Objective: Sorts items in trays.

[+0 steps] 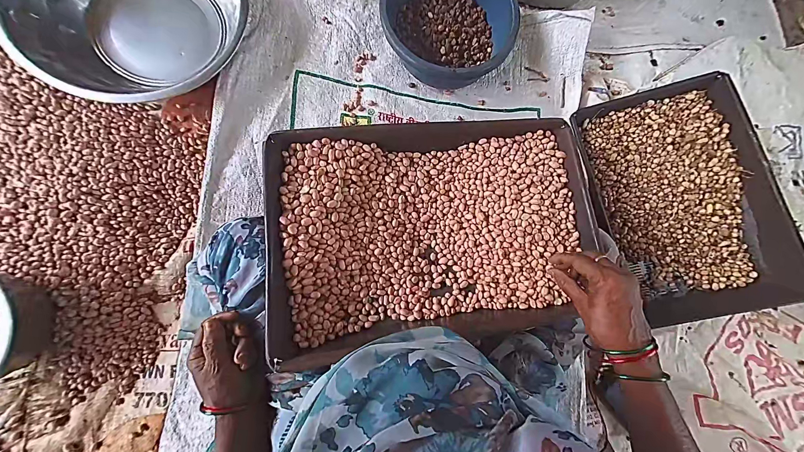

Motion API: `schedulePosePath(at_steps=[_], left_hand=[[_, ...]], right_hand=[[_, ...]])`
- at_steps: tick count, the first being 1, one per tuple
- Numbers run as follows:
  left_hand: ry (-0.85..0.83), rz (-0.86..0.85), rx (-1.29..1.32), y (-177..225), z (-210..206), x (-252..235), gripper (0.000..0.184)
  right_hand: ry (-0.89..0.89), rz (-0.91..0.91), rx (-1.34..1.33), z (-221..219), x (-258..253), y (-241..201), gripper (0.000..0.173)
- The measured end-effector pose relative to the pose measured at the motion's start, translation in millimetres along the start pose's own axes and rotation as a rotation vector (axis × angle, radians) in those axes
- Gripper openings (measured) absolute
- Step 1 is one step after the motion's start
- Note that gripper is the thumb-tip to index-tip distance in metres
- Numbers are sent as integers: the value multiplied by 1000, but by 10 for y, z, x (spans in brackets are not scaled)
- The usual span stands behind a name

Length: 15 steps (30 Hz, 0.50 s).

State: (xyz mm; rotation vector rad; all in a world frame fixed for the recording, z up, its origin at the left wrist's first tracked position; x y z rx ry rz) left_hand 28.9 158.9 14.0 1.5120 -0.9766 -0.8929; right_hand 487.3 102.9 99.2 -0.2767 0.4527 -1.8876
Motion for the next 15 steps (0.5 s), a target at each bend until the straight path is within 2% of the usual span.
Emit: schedulePosePath(at_steps=[3, 6, 9, 11, 13, 15], left_hand=[[9, 6, 0, 0, 2, 1, 43], [19, -11, 2, -1, 7, 12, 43], [35, -13, -21, -2, 22, 5, 43], [15, -20, -23, -29, 27, -2, 43], [4, -19, -25, -41, 38, -2, 42], [7, -16, -21, -19, 19, 0, 43]], right_hand=[[-15, 12, 6, -201, 33, 26, 19], [12, -82, -211, -170, 22, 113, 13], [-201, -295, -542, -124, 8, 185, 16], [-255, -260, -450, -156, 8, 111, 14], [-205, -120, -216, -254, 22, -17, 15], [-144, -38, -116, -307, 35, -68, 10]])
Point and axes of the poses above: each hand's wrist, its own x-axis away from the middle knuckle, its own z-axis out of the back of the hand, y = z × x, the point moved 4 cm from there along -x, towards the middle knuckle, and after that the axes turned 9 degrees about -z, right-handed, at the moved point
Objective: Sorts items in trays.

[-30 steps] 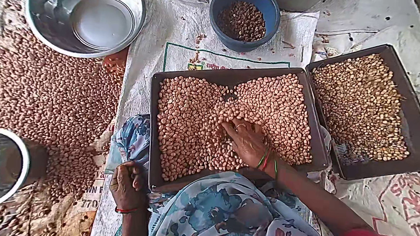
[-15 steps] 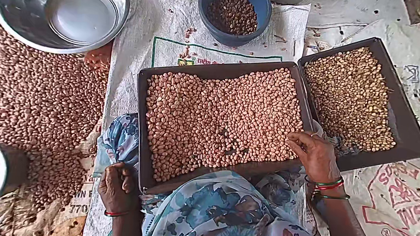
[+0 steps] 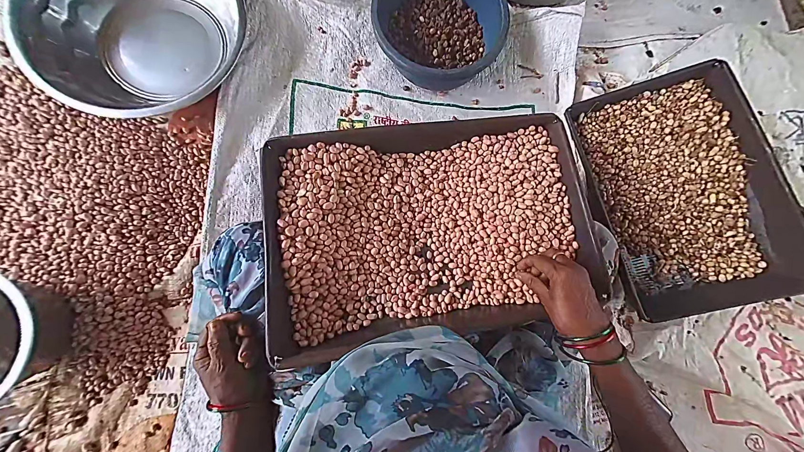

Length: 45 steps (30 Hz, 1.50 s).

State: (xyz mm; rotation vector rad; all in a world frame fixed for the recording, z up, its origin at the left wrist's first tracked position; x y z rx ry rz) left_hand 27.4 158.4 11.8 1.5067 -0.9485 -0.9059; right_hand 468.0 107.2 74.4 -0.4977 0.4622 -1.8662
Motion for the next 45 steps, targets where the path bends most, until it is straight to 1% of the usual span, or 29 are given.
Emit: schedulePosePath(at_steps=[1, 3, 5, 7, 9, 12, 14, 15, 16, 17, 18, 19, 21, 22, 23, 25, 27, 29, 31, 32, 33, 35, 37, 38, 39, 40, 42, 44, 45], left_hand=[[11, 0, 2, 24, -25, 2, 44], [13, -5, 16, 52, -54, 4, 44], [-6, -17, 35, 28, -20, 0, 45], [-29, -29, 50, -5, 10, -8, 44], [-37, -25, 63, -26, 21, -9, 43], [-19, -7, 55, 7, -5, 2, 44], [-22, -13, 51, 18, -10, 8, 45], [-23, -13, 53, 22, -18, 8, 45], [-21, -9, 55, 25, -26, 6, 45], [-19, -4, 61, 26, -30, 6, 45], [-20, 1, 63, 27, -27, 6, 45], [-23, 7, 63, 30, -25, 7, 45], [-21, 5, 78, 34, -30, -1, 45], [-19, -2, 85, 32, -39, 1, 45], [-18, -9, 90, 32, -50, 6, 46], [-19, -24, 98, 36, -62, 12, 46], [-20, -32, 100, 39, -57, 9, 46], [-8, -23, 104, 42, -60, 5, 45], [10, -16, 127, 31, -53, 14, 45], [12, -18, 139, 28, -44, 19, 45], [6, -22, 144, 24, -35, 21, 45], [-7, -28, 154, 11, -15, 19, 44], [-5, -13, 142, 0, 12, 18, 44], [-2, -10, 128, -14, 22, 10, 43], [-6, -12, 120, -25, 28, 3, 43], [-10, -10, 119, -31, 27, 3, 43], [-11, 1, 125, -39, 24, 2, 44], [-3, 8, 114, -32, 17, -2, 44], [-1, 5, 111, -25, 13, -5, 44]], right_hand=[[32, 16, -3, 56, 2, -6, 7], [138, 8, -9, 352, -13, 37, 8], [241, -78, 23, 719, -42, 127, 13], [275, -133, 86, 932, -69, 199, 14], [203, -106, 96, 871, -79, 183, 10], [6, -9, 111, 420, -42, 67, 10], [-99, -27, 199, 187, -9, 24, 13], [-99, -40, 218, 174, -2, 26, 11], [-46, -47, 222, 250, -6, 39, 10], [53, -60, 224, 403, -9, 63, 11], [170, -91, 251, 606, -14, 83, 15], [267, -149, 300, 816, -19, 100, 24], [330, -249, 295, 1097, -82, 121, 47], [317, -221, 269, 1115, -142, 87, 48], [274, -128, 223, 1036, -214, -5, 41], [100, 179, 78, 638, -377, -385, 24], [-157, 452, -102, 65, -599, -850, 23], [-331, 560, -233, -491, -922, -1242, 25], [-450, 543, -212, -911, -1199, -1527, 31], [-517, 541, -187, -1077, -1240, -1618, 32], [-599, 567, -145, -1195, -1202, -1665, 33], [-790, 718, 20, -1250, -1017, -1602, 29], [-943, 778, 305, -1009, -919, -1390, 22], [-956, 718, 440, -796, -956, -1272, 18], [-912, 621, 555, -554, -1034, -1167, 15], [-818, 517, 640, -320, -1121, -1082, 14], [-584, 382, 642, 32, -1215, -990, 19], [-373, 412, 521, 106, -1128, -1031, 30], [-331, 470, 418, 22, -1034, -1101, 33]])
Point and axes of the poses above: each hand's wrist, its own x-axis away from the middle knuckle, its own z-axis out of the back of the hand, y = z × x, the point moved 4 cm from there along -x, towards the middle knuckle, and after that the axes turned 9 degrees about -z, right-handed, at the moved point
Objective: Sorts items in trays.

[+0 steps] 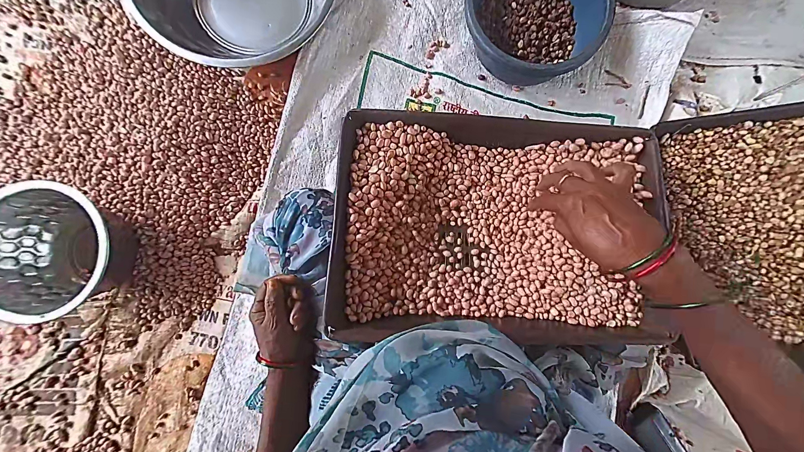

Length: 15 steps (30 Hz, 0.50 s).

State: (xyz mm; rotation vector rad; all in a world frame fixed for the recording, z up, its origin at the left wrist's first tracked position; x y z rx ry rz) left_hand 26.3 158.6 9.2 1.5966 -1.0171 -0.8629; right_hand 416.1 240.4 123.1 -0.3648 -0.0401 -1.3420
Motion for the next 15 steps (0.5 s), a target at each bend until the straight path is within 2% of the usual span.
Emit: schedulePosePath(at_steps=[2, 5, 7, 9, 10, 12, 15], left_hand=[[-8, 0, -10, 7, 1, -2, 45], [-17, 0, -16, 0, 3, 4, 44], [-20, -8, -12, 2, 8, 10, 44], [-15, -7, -15, 14, 13, 9, 44], [-9, -5, -17, 18, 3, 3, 44], [1, 1, -8, 27, -29, 4, 44], [7, 10, -3, 38, -36, 20, 44]], right_hand=[[16, 177, -214, -281, -14, -381, 37], [-222, 383, -433, -866, -85, -888, 50], [-346, 473, -458, -1053, 21, -987, 47], [-460, 516, -404, -996, 211, -824, 36], [-501, 483, -324, -903, 294, -660, 28], [-525, 280, -139, -617, 403, -279, 26], [-150, 57, 1, -163, 424, 137, 32]])
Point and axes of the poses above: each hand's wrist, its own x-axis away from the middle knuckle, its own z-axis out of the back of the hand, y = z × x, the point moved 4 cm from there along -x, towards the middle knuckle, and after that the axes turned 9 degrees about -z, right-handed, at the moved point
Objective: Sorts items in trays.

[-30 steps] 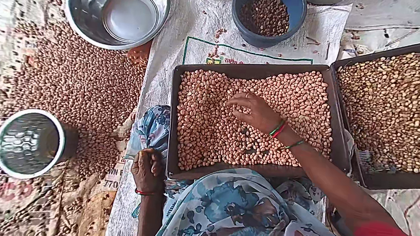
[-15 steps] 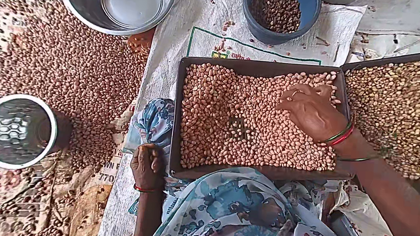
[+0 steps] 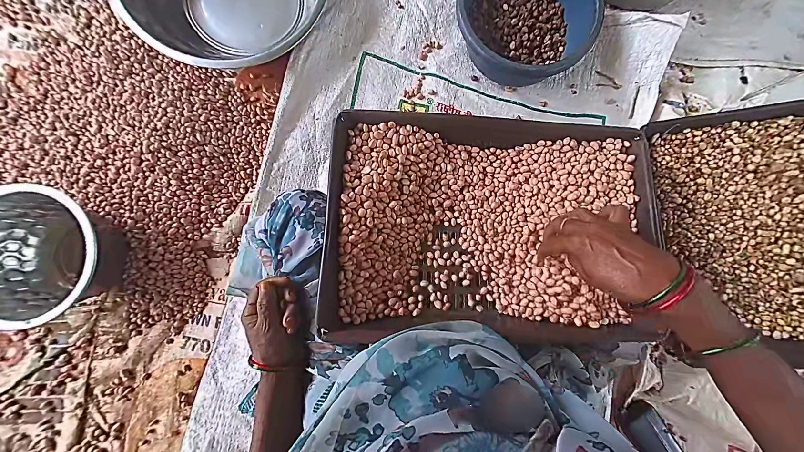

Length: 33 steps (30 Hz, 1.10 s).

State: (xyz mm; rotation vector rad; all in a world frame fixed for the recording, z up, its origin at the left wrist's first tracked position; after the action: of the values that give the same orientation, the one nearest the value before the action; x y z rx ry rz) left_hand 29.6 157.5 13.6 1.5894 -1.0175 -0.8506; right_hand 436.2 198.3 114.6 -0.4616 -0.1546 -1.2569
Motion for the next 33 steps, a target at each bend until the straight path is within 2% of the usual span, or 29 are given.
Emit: schedulePosePath(at_steps=[2, 4, 7, 9, 11, 13, 15, 17, 18, 20, 21, 23, 25, 30, 33], left_hand=[[-4, 1, 4, -13, 6, -7, 45], [-6, -1, -1, -9, -2, -11, 45], [-25, -15, -8, -23, 28, -24, 44], [-24, -13, 18, -31, 31, -23, 44], [-18, -16, 13, -25, 23, -15, 44], [-21, -18, 3, -27, 31, -11, 44], [-21, -19, -5, -28, 22, -12, 44], [-25, -14, -2, -23, 35, -16, 44], [-26, -9, 3, -25, 39, -21, 44], [-28, -3, 15, -38, 43, -17, 44], [-25, -1, 18, -34, 36, -9, 44], [-17, -5, 29, -26, 32, -18, 42], [-33, -13, 38, -50, 59, -33, 42], [-42, -8, 25, -38, 31, -21, 45], [-25, -5, 33, -17, 13, -20, 45]], right_hand=[[209, -30, -17, 195, -57, 93, 27], [285, 17, -143, 230, -356, 115, 26], [320, 78, -395, 9, -1096, 51, 33], [277, -4, -473, -181, -1495, -175, 41], [270, -50, -522, -348, -1654, -543, 46], [173, 19, -538, -510, -1554, -925, 45], [31, 231, -498, -605, -1272, -1157, 32], [-157, 351, -365, -585, -968, -1122, 18], [-160, 312, -308, -499, -855, -977, 20], [29, 144, -246, -193, -703, -488, 33], [122, 41, -218, -2, -622, -209, 33], [277, -104, -188, 343, -382, 263, 18], [351, -170, -215, 466, -104, 538, 12], [355, -230, -258, 56, 183, 591, 17], [399, -228, -235, -6, 249, 571, 9]])
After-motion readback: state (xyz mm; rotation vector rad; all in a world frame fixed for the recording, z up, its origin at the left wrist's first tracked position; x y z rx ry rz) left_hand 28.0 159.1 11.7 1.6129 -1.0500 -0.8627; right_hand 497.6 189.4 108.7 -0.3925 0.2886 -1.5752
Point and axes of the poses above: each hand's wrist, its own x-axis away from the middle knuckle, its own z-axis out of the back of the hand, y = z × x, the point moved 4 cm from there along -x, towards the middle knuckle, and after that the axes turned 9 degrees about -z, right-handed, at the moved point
